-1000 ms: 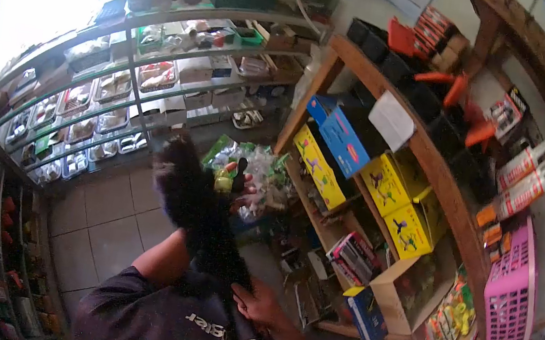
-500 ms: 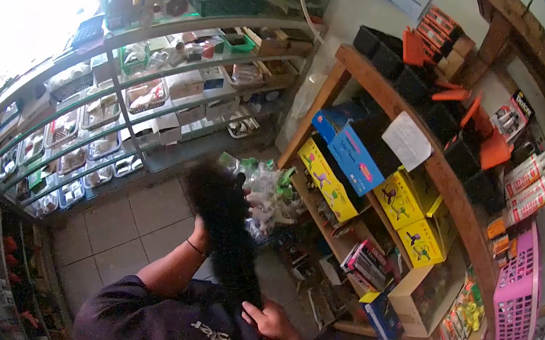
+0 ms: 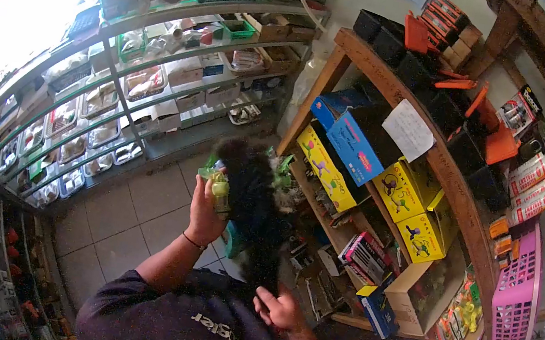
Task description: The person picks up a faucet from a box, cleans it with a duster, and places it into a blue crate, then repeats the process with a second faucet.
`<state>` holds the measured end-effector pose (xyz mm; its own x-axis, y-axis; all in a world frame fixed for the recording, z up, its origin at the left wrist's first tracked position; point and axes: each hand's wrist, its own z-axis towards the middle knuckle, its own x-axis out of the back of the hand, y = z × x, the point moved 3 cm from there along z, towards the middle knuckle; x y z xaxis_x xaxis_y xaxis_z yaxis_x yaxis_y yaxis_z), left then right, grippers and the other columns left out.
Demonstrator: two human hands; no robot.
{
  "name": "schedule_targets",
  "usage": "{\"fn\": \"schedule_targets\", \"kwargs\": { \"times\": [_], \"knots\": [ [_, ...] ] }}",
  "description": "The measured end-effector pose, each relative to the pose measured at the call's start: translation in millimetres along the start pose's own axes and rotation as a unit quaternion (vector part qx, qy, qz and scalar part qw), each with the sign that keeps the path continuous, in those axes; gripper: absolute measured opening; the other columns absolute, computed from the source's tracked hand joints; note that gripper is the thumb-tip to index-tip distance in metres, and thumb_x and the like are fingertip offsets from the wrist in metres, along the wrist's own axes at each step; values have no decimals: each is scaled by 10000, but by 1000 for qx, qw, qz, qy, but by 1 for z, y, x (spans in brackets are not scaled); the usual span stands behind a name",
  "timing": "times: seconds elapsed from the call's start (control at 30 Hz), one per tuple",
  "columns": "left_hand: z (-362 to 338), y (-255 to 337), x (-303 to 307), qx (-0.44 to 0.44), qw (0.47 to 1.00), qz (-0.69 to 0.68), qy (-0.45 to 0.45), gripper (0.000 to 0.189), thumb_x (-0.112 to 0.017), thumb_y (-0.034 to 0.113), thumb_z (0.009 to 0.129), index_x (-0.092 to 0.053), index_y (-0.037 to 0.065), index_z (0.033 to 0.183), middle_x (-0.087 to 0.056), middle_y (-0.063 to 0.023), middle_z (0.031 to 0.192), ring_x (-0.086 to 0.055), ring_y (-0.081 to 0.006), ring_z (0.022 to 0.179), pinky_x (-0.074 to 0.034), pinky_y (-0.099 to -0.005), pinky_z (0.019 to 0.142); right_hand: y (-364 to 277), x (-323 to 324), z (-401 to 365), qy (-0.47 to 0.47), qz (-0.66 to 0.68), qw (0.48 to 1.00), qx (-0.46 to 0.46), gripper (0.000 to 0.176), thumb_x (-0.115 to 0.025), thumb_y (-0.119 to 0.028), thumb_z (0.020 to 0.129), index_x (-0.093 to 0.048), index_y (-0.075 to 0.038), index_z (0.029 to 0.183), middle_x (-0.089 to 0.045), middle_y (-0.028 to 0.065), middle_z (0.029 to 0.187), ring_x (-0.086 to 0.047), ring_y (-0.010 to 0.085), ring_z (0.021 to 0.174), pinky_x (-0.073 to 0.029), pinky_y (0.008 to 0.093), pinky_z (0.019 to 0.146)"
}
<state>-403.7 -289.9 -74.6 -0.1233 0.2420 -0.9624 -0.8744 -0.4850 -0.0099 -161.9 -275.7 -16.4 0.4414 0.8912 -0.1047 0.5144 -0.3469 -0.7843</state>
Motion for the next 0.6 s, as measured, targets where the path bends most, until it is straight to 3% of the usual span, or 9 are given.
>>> {"fn": "schedule_targets", "kwargs": {
  "times": [0.07, 0.1, 0.17, 0.23, 0.27, 0.37, 0.5, 0.53, 0.6],
  "knots": [
    [4, -5, -9, -22, 991, 131, 16, 532, -315, 490, 869, -342, 125, 1255, -500, -101, 1109, -538, -264, 931, -449, -385, 788, 9, -6, 8, -69, -179, 980, 47, 231, -443, -209, 878, -514, -31, 748, -526, 3, 603, -416, 101, 439, -359, 266, 477],
    [7, -3, -15, -44, 965, 258, 32, 559, -297, 522, 862, -322, 140, 1269, -496, -76, 1123, -545, -236, 928, -452, -373, 779, 9, -20, 6, 24, -147, 956, 251, 281, -442, -228, 875, -517, -29, 692, -533, 3, 604, -410, 104, 429, -358, 282, 486],
    [6, 4, -22, -41, 967, 252, -4, 590, -303, 540, 852, -286, 139, 1285, -488, -88, 1136, -532, -243, 962, -440, -388, 813, 10, -6, 10, -19, -178, 980, 93, 235, -435, -211, 883, -522, -26, 766, -543, 21, 623, -468, 108, 487, -377, 259, 504],
    [-5, 7, -41, -72, 982, 90, 151, 555, -352, 468, 863, -282, 102, 1274, -477, -183, 1121, -534, -329, 932, -453, -406, 796, 9, 3, 8, -78, 45, 996, -7, 190, -431, -191, 886, -503, -16, 884, -562, 43, 675, -519, 116, 596, -399, 238, 558],
    [-8, 18, 6, -42, 999, 5, -25, 571, -352, 469, 863, -267, 93, 1284, -454, -186, 1156, -511, -341, 988, -446, -413, 816, -1, -6, 4, -22, 54, 998, 21, 172, -436, -179, 884, -489, -18, 911, -545, 43, 653, -514, 110, 565, -389, 223, 505],
    [0, 16, -10, -62, 952, 298, 0, 611, -280, 540, 854, -285, 106, 1284, -456, -127, 1176, -487, -285, 1047, -421, -402, 848, 3, -22, 6, -51, -127, 981, 134, 155, -437, -179, 882, -482, -31, 889, -515, 36, 620, -447, 97, 425, -342, 224, 393],
    [-13, 23, -42, -80, 976, 105, 170, 535, -311, 457, 881, -296, 100, 1279, -455, -174, 1159, -511, -322, 996, -445, -403, 805, -4, -18, 7, -6, 25, 1000, -8, 199, -449, -213, 881, -485, -23, 926, -532, 22, 653, -444, 82, 443, -373, 245, 427],
    [-15, 31, -18, -62, 994, 87, 31, 504, -346, 404, 886, -293, 96, 1280, -452, -195, 1145, -515, -338, 972, -450, -397, 799, -11, -21, 5, -1, 53, 998, 14, 202, -450, -212, 878, -494, -16, 895, -530, 23, 647, -451, 84, 453, -380, 248, 439],
    [-12, 31, -30, -60, 987, 144, 41, 542, -343, 431, 878, -262, 90, 1291, -455, -192, 1138, -515, -340, 959, -452, -411, 781, -9, -32, 7, -27, -49, 998, 16, 186, -444, -199, 878, -488, -19, 873, -522, 28, 633, -444, 87, 435, -364, 234, 410]
  ]
}}
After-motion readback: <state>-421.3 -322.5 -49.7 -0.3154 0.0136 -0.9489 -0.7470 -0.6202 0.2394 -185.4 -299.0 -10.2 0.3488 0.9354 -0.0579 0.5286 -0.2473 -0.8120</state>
